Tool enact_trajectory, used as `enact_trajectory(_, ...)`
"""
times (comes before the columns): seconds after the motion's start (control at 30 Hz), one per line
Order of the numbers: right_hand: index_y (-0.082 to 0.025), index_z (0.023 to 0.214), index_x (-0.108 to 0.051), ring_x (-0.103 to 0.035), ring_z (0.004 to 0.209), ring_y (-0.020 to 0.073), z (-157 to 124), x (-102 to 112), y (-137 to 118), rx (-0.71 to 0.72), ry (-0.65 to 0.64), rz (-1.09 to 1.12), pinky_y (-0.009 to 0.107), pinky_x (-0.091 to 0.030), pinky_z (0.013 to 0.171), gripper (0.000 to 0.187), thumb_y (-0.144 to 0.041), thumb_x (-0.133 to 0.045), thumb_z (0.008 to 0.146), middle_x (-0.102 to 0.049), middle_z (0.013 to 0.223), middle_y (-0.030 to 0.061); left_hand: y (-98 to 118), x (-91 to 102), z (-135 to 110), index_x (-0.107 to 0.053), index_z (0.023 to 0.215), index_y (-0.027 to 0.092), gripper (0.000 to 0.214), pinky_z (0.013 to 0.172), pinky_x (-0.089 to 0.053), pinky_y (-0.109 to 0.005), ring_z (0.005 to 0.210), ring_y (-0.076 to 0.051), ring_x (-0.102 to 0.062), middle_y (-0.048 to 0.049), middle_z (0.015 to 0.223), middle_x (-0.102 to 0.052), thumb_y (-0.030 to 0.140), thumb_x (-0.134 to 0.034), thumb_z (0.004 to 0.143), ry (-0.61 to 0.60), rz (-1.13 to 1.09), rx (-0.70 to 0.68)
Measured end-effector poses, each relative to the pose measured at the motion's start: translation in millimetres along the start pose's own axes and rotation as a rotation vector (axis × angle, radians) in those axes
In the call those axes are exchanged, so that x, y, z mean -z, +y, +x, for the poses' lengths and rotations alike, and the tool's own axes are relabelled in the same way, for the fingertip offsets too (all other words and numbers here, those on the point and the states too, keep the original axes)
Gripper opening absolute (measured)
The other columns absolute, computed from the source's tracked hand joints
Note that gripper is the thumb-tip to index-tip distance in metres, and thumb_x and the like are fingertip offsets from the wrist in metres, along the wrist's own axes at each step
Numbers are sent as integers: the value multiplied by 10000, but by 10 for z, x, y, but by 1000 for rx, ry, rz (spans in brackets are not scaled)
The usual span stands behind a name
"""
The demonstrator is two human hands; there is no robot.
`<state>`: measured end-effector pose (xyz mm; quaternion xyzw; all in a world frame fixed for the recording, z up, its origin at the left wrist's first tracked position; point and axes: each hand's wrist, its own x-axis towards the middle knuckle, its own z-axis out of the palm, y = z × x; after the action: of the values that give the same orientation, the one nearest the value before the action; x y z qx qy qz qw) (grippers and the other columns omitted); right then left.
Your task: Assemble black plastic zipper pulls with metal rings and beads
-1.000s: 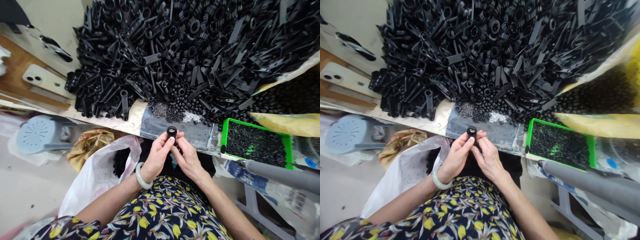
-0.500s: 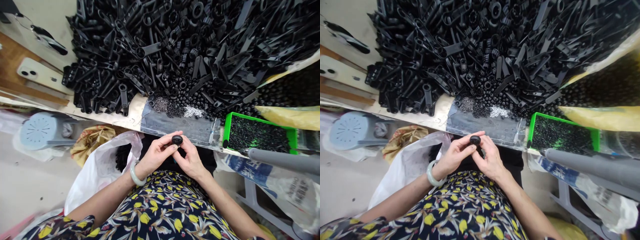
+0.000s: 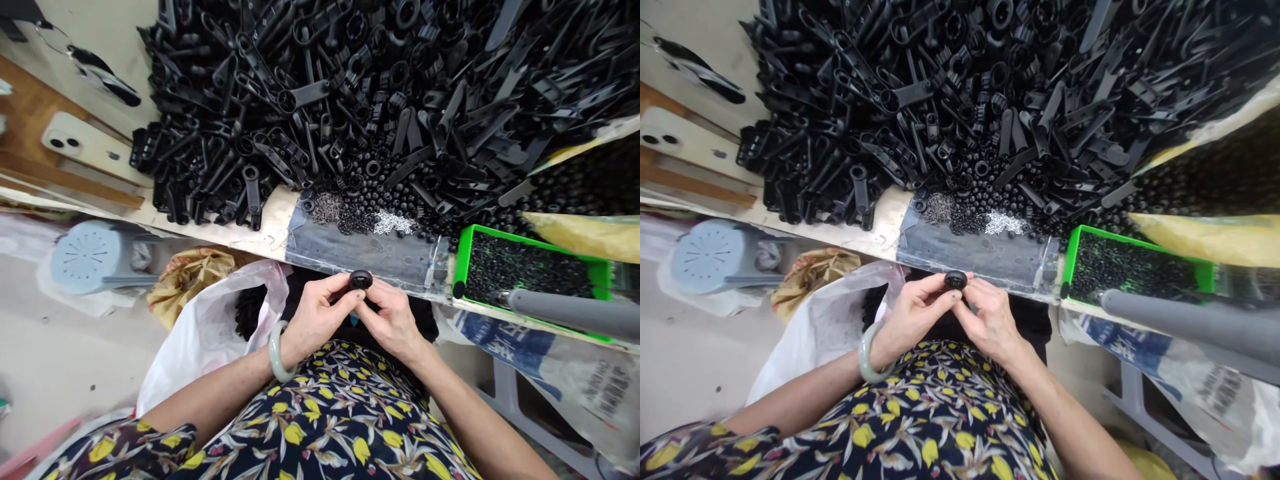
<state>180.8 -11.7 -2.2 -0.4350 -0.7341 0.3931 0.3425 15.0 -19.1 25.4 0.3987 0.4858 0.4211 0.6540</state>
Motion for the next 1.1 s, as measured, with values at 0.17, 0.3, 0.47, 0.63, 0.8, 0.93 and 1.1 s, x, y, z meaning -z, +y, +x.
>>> enact_trajectory(0.17, -227, 1042, -734, -679, 1007, 208, 51, -12, 60, -95, -21, 230, 351, -535, 946, 162, -364, -652, 1013, -737, 1054, 55, -32, 126, 139, -807, 1185, 240, 288, 1159, -460, -479, 1262, -315, -666, -85, 1278, -769, 320, -767, 912, -127, -83, 5)
enact_trajectory(0.3, -305, 1326, -671, -679, 1157, 236, 70, -31, 104, -236, -43, 702, 411, -550, 1033, 386, -494, -669, 989, -714, 1278, 56, 46, 310, 281, -817, 1143, 302, 240, 1270, -303, -558, 1528, -350, -419, -47, 1567, -575, 399, -737, 939, -325, -207, -67)
enact_trajectory(0.47, -259, 1110, -778, -692, 814, 174, 158, 77, 221, -308, 19, 553, 309, -589, 733, 219, -415, -714, 970, -733, 978, 31, 29, 562, 385, -744, 1288, 331, 349, 1305, -248, -543, 1578, -299, -337, -35, 1591, -549, 279, -726, 943, -359, -102, -133)
enact_trajectory(0.63, -231, 1116, -762, -677, 952, 213, 260, 289, 535, 42, 112, -231, 365, -555, 882, 193, -261, -584, 1049, -722, 1032, 77, -2, 802, 400, -690, 1321, 270, 397, 1225, -409, -493, 1392, -269, -572, -74, 1403, -688, 224, -690, 926, -27, 38, -251)
enact_trajectory(0.8, -226, 1258, -697, -668, 985, 227, 245, 355, 605, 141, -3, -537, 368, -561, 899, 270, -240, -493, 1082, -700, 1077, 97, 110, 557, 564, -740, 1120, 221, 168, 976, -544, -399, 1042, -214, -684, -65, 1105, -756, 269, -669, 975, 85, 579, -477)
enact_trajectory(0.93, -232, 1306, -663, -684, 992, 211, 281, 497, 557, 15, 195, -508, 333, -570, 880, 276, -319, -538, 1075, -675, 1150, 89, 110, 96, 748, -726, 1067, 206, 116, 910, -530, -385, 971, -205, -659, -55, 1013, -759, 211, -632, 1000, -39, 754, -703)
enact_trajectory(1.1, -210, 1219, -701, -682, 943, 243, 400, 609, 680, -129, 239, -721, 347, -551, 809, 255, -306, -519, 1069, -697, 1066, 97, -96, -210, 839, -679, 1126, 193, 163, 877, -528, -358, 909, -189, -630, -35, 953, -710, 141, -614, 987, 43, 721, -644)
